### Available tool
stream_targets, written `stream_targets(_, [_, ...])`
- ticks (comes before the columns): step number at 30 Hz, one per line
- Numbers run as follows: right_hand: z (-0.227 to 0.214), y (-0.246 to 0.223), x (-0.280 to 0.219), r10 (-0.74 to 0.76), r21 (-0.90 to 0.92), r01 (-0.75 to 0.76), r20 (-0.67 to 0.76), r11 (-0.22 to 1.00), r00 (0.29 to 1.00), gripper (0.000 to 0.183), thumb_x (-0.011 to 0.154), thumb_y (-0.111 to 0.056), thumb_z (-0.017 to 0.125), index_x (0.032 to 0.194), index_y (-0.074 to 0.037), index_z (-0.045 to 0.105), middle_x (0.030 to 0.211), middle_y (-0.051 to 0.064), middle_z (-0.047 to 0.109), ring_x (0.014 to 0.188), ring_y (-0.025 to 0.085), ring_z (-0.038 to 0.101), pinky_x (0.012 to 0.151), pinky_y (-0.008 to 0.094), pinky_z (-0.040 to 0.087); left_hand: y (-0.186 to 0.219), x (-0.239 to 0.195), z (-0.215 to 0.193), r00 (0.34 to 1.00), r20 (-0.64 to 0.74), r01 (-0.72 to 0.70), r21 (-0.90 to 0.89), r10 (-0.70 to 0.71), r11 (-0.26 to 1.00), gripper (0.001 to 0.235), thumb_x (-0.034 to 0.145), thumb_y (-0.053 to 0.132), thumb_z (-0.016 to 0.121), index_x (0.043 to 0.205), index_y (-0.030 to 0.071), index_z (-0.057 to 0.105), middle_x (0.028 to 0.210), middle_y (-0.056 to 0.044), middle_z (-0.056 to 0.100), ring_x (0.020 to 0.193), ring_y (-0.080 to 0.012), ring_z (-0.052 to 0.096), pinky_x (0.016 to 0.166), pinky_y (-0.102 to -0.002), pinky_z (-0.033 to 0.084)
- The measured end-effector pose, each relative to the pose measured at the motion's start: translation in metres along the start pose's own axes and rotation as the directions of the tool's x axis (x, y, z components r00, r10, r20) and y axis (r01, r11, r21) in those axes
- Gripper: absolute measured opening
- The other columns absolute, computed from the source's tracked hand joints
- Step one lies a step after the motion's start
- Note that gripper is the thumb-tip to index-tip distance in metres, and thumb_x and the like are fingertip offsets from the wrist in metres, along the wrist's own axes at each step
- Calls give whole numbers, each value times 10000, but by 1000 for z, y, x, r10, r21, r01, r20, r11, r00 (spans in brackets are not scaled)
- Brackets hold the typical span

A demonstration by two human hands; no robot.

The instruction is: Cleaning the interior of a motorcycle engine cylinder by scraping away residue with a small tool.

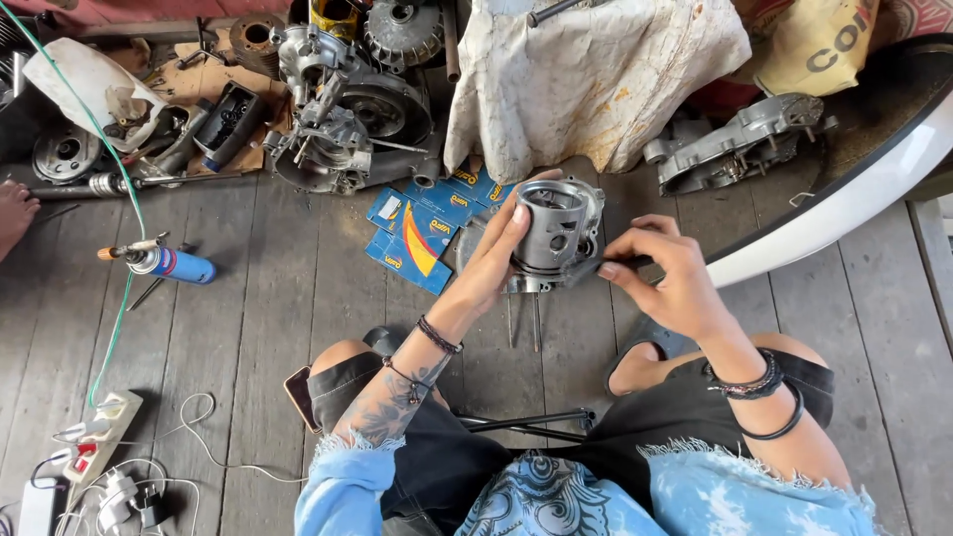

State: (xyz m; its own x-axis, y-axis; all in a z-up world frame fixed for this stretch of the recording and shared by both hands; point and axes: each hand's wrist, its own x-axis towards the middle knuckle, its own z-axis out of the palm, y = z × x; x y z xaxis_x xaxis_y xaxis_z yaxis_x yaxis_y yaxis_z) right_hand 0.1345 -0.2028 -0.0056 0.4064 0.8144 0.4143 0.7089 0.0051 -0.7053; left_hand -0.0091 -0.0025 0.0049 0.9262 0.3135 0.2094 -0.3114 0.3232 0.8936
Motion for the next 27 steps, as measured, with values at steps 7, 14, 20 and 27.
stream_targets(7, [-20, 2, 8, -3, -75, 5, 24, 997, 1000, 145, 899, -204, 822, 989, -128, 736, 826, 41, 742, 882, 242, 712, 1150, 464, 386, -26, 2, -10, 992, 54, -117, 54, 114, 992, 490, 1066, 349, 596, 1460, 68, 525, 1333, -112, 590, 1276, -151, 481, 1117, -439, 429])
stream_targets(14, [-22, 5, 10, -32, -90, 35, 27, 995, 999, 160, 879, -188, 831, 1001, -133, 743, 850, 33, 724, 871, 243, 701, 1147, 481, 368, -12, 4, -10, 977, 81, -205, 69, 200, 976, 641, 970, 282, 739, 1486, 49, 439, 1370, -126, 580, 1322, -166, 480, 1163, -433, 385])
stream_targets(20, [-15, -4, 15, -48, -54, 49, 26, 997, 999, 149, 880, -211, 837, 975, -144, 743, 850, 12, 724, 855, 214, 699, 1143, 478, 362, -18, 8, -11, 976, 59, -213, 38, 211, 976, 702, 917, 269, 802, 1471, 43, 436, 1369, -141, 581, 1323, -192, 510, 1156, -453, 401])
stream_targets(27, [-9, -8, 11, -71, -49, 72, 34, 996, 997, 151, 888, -260, 829, 964, -158, 747, 798, -2, 709, 805, 198, 699, 1129, 481, 355, -24, 6, -8, 974, 62, -220, 44, 217, 975, 693, 924, 278, 791, 1464, 48, 424, 1357, -154, 576, 1315, -208, 499, 1151, -471, 400])
